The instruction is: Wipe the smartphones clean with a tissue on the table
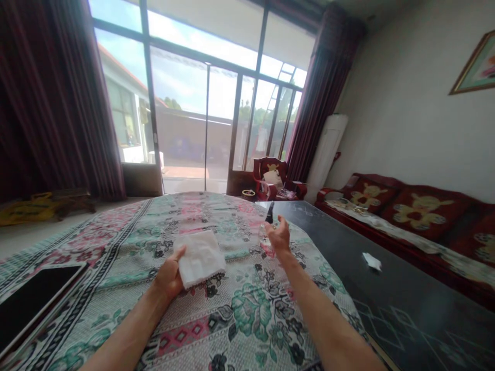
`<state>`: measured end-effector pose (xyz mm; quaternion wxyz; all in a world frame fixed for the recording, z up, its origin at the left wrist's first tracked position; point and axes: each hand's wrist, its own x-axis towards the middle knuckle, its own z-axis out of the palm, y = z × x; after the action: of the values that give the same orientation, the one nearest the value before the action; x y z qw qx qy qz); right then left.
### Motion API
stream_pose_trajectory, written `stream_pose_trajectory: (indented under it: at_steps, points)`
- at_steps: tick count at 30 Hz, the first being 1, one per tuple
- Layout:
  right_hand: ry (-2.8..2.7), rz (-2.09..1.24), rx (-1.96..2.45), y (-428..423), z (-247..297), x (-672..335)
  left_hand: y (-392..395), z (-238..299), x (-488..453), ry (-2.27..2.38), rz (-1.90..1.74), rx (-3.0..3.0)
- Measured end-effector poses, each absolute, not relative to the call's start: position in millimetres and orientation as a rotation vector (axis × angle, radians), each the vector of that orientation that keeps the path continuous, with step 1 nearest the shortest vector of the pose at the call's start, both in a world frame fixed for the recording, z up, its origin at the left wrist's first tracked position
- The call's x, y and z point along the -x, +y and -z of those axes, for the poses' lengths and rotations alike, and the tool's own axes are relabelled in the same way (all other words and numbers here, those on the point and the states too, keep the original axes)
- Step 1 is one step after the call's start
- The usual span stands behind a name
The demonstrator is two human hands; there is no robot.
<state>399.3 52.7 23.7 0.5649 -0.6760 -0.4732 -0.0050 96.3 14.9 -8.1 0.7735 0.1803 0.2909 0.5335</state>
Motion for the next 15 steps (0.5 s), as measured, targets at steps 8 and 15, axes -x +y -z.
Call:
stream_pose_trajectory:
  at_steps: [8, 15]
  points:
    - [-1.185, -0.14, 1.603, 80.8, -28.4, -410.3, 11.8, 2.3, -100.9, 0.664, -1.169, -0.415]
    - [-1.398, -0.33, 1.445, 64.3, -31.2, -402.5, 8.3, -2.3, -96.9, 0.732, -1.017, -0.548]
